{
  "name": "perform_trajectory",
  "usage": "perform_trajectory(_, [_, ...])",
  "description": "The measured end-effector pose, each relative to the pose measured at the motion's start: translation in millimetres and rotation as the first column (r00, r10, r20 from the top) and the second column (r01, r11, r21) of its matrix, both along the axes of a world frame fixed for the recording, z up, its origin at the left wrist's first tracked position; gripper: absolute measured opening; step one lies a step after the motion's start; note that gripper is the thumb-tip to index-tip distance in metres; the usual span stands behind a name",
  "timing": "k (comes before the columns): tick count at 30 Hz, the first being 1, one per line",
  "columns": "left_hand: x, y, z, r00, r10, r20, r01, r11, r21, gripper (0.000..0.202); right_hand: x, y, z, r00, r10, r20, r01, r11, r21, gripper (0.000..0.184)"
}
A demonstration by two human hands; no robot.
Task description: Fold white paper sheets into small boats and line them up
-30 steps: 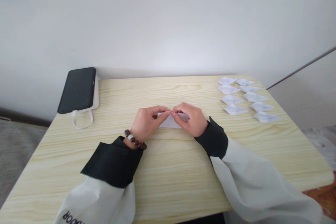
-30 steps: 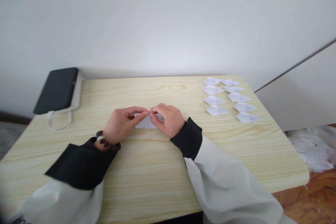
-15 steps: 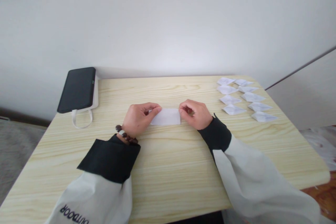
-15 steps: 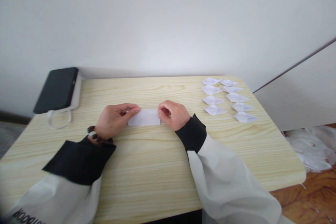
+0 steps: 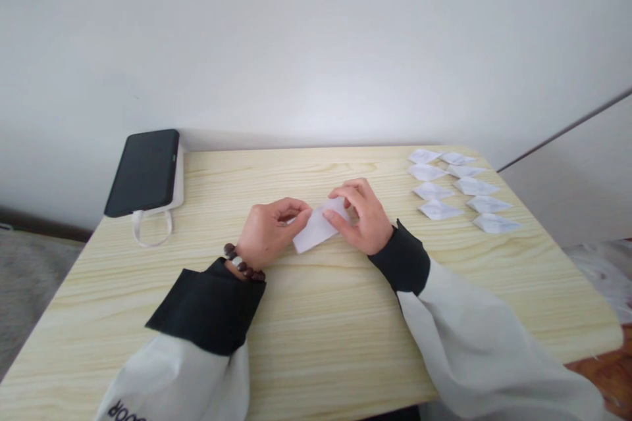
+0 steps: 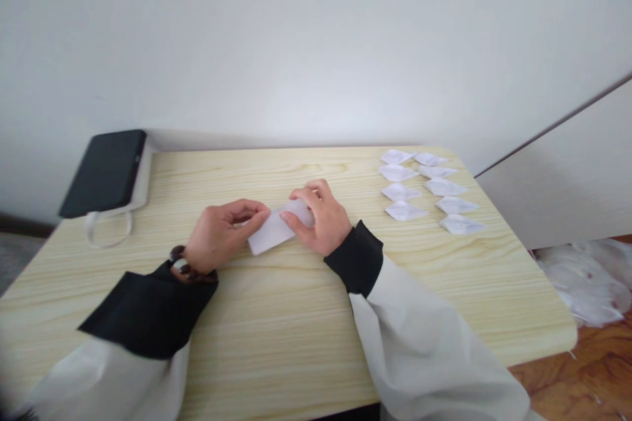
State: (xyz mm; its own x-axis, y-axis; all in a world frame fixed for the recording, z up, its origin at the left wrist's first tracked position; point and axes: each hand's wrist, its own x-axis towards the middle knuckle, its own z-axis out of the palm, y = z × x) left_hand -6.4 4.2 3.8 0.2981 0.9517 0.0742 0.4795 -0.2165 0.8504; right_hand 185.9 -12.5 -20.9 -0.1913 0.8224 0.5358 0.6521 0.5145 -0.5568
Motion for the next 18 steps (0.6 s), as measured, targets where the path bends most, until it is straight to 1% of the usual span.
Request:
perform_trajectory(3, [1,-2,0.4,0.995,-0.035,-0.094,0.044,0.994,0.096,0.026,-2,0,0.4,0.998,0.026,0.061,-0.028,0.999,0.023,0.021])
perform_trajectory(6, [2,-5,-0.2,0.991,-0.054,-0.120,0.073,0.985,0.154,0.024,-3,-1,2.0,0.984,0.143,0.103,-0.146,0.989,0.023,0.016])
perform_trajectory(8, [2,-5,-0.3,0.990,-0.046,-0.130,0.067,0.984,0.164,0.023,-3,0,3.0,0.972,0.197,0.131,-0.203,0.979,0.036,0.016])
perform_trajectory(12, [-1,-3,0.2,0.989,-0.012,-0.145,0.035,0.987,0.154,0.019,2,2,4.8,0.967,0.181,0.179,-0.199,0.976,0.086,0.017])
perform_trajectory(15, [-7,1,-0.1,0.988,0.024,-0.156,0.003,0.986,0.167,0.016,8,5,5.8,0.971,0.160,0.176,-0.178,0.980,0.093,0.017])
perform_trajectory(18, [-11,3,-0.7,0.985,0.031,-0.168,-0.002,0.985,0.172,0.017,10,5,5.4,0.973,0.157,0.166,-0.175,0.980,0.096,0.016])
